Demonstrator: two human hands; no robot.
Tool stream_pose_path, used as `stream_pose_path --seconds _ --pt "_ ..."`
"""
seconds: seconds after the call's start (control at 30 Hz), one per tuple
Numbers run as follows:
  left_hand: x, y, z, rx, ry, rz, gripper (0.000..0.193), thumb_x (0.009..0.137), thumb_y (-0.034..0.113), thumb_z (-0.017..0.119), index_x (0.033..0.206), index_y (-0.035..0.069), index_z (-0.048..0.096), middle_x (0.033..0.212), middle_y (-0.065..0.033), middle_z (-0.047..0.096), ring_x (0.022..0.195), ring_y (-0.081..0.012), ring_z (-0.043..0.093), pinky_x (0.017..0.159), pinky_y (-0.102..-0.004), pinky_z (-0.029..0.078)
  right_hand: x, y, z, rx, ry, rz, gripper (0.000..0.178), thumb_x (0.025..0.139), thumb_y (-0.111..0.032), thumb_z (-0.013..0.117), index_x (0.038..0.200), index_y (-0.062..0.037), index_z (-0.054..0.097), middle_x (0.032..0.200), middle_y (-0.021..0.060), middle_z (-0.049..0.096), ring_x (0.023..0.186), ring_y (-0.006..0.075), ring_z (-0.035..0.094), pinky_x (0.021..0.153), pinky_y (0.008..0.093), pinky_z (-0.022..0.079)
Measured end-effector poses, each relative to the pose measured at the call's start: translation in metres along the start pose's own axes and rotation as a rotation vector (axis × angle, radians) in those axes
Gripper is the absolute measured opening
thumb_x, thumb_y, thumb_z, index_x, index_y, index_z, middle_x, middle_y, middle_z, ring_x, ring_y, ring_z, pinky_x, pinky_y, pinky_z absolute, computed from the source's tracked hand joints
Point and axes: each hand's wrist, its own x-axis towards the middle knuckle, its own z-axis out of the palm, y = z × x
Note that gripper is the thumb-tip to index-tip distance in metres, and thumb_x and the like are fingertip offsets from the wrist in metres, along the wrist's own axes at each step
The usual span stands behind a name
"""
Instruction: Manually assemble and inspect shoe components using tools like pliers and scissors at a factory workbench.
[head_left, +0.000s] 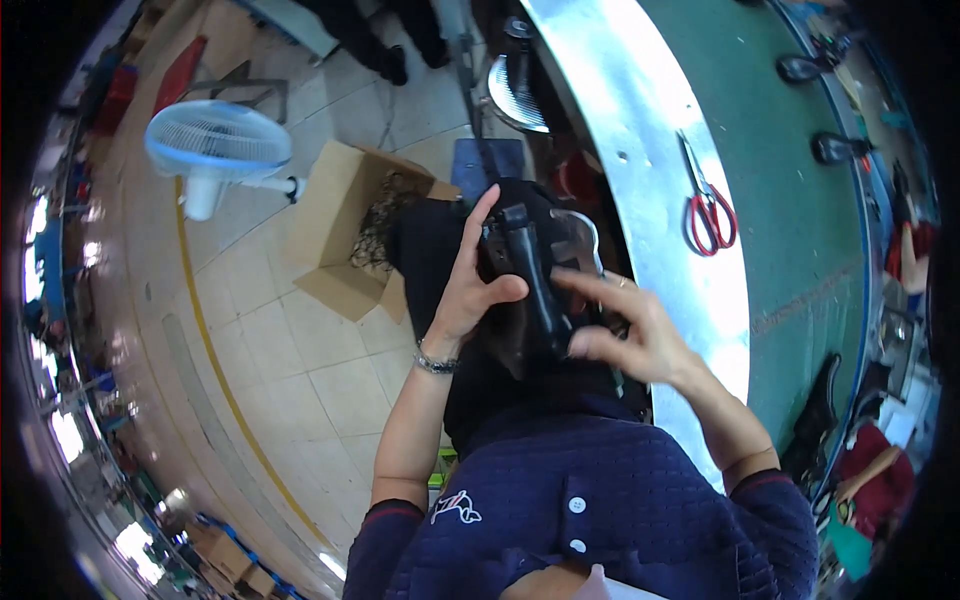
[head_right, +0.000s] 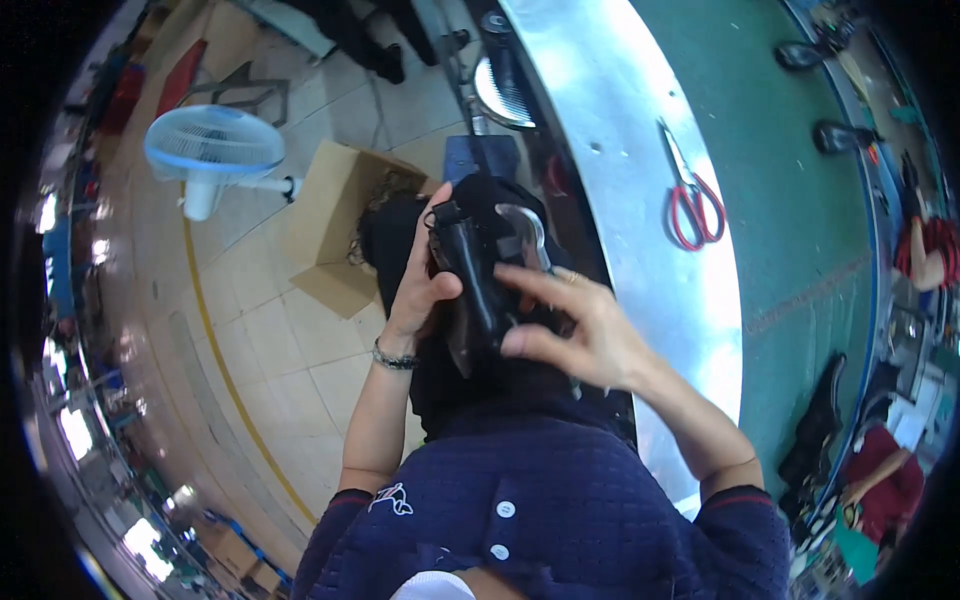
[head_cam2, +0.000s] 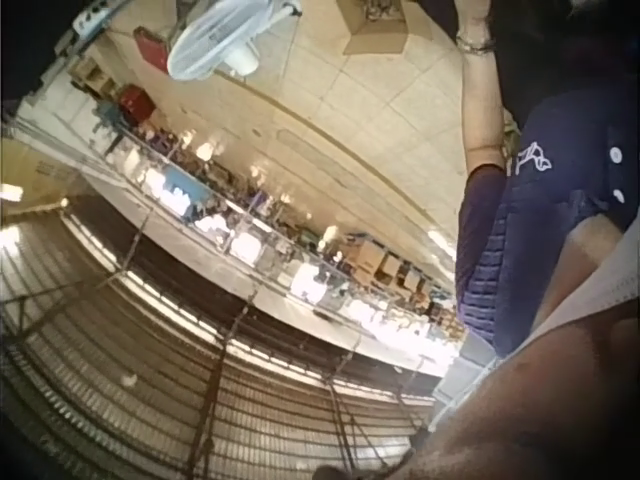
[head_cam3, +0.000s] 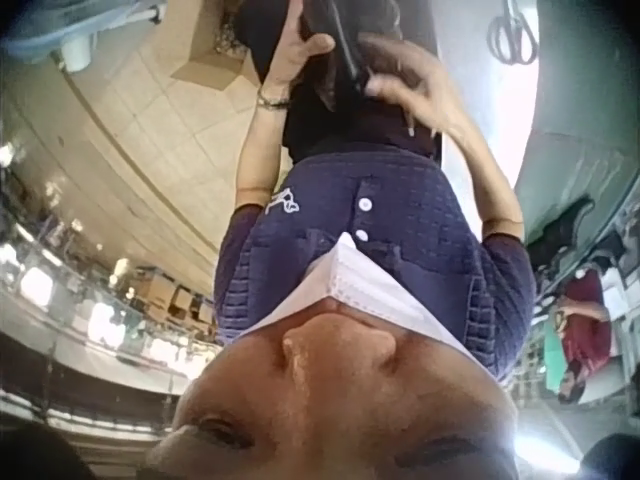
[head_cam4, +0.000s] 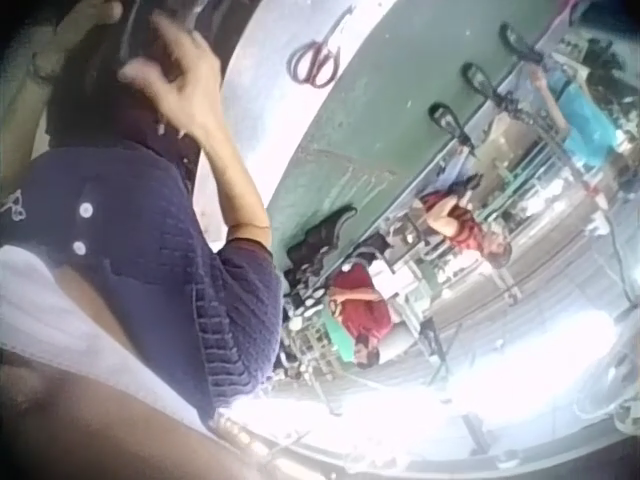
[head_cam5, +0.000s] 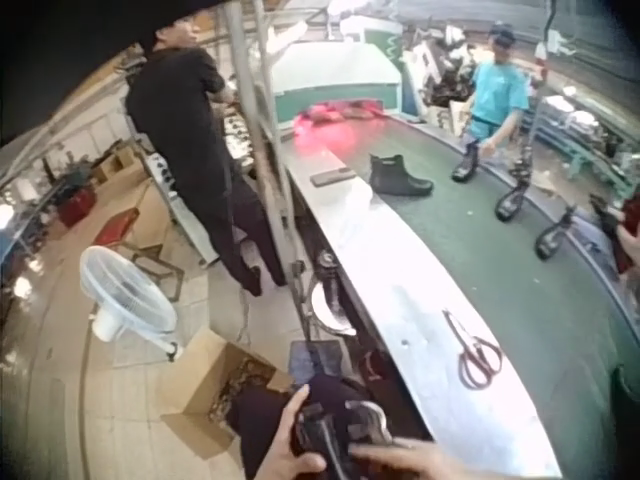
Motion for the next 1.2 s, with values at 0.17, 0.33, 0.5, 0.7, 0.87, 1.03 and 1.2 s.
stream_pose_path --seconds 0.17,0.33,0.5,0.7,0.87,1.03,1.2 --pt "0.013 -0.038 0.022 0.699 0.227 0.18 0.079 0.06 0.049 0.088 0.12 0.012 0.053 0.112 -0.0081 0.049 0.11 -0.0255 0.046 0.102 -0.0364 0.034 -0.034 0.031 -0.017 -0.628 0.192 0.413 0.062 0.092 -0.027 0.06 0.148 -0.032 0.034 0.099 0.0185 0.06 0.087 0.0352 0.065 0.075 0.0446 0.051" --pt "0.018 -0.049 0.022 0.471 0.186 0.115 0.073 0.062 0.049 0.087 0.114 0.011 0.052 0.11 -0.0053 0.052 0.107 -0.0211 0.048 0.1 -0.0336 0.037 -0.106 0.105 -0.003 -0.851 0.32 0.639 0.058 0.091 -0.025 0.061 0.145 -0.0317 0.04 0.112 0.0174 0.056 0.101 0.0343 0.059 0.087 0.0476 0.046" --pt "0.022 -0.046 0.016 0.363 0.128 0.093 0.072 0.066 0.05 0.086 0.113 0.009 0.05 0.103 -0.0017 0.053 0.097 -0.0132 0.051 0.091 -0.0265 0.042 -0.088 0.1 -0.001 -0.847 0.53 0.258 0.048 0.09 -0.027 0.063 0.136 -0.0174 0.054 0.135 0.0186 0.048 0.121 0.0368 0.049 0.104 0.0453 0.036" --pt "0.018 -0.039 0.015 0.263 0.094 0.102 0.068 0.068 0.046 0.086 0.112 0.008 0.052 0.1 0.0008 0.054 0.095 -0.0106 0.051 0.089 -0.025 0.042 0.041 0.043 -0.012 0.47 0.138 -0.009 0.036 0.094 -0.023 0.061 0.121 0.0004 0.061 0.115 0.0104 0.064 0.109 0.0172 0.059 0.096 0.0304 0.044" --pt "0.008 -0.037 0.007 0.09 0.111 0.15 0.063 0.068 0.038 0.086 0.113 0.008 0.054 0.103 0.0016 0.055 0.097 -0.01 0.052 0.088 -0.0244 0.041 0.074 0.002 -0.005 0.115 0.108 -0.174 0.022 0.086 -0.014 0.071 0.099 0.0023 0.069 0.078 0.0061 0.069 0.071 0.0102 0.064 0.064 0.0227 0.05" --pt "0.001 -0.045 -0.02 -0.012 0.186 0.175 0.078 0.07 0.047 0.08 0.127 0.004 0.049 0.11 -0.0045 0.058 0.103 -0.0155 0.058 0.09 -0.0284 0.046 0.103 -0.012 0.016 -0.134 0.166 -0.205 0.026 0.085 -0.023 0.071 0.092 0.0024 0.071 0.072 0.0107 0.068 0.061 0.0105 0.06 0.057 0.026 0.047" --pt "-0.007 -0.046 -0.047 -0.232 0.052 0.066 0.085 0.075 0.049 0.076 0.135 0.003 0.038 0.113 -0.0125 0.06 0.099 -0.0214 0.064 0.086 -0.0315 0.054 0.104 0.002 0.023 0.409 -0.073 -0.021 0.053 0.087 -0.035 0.07 0.129 -0.0054 0.06 0.115 0.0089 0.065 0.107 0.0181 0.061 0.09 0.0305 0.048"
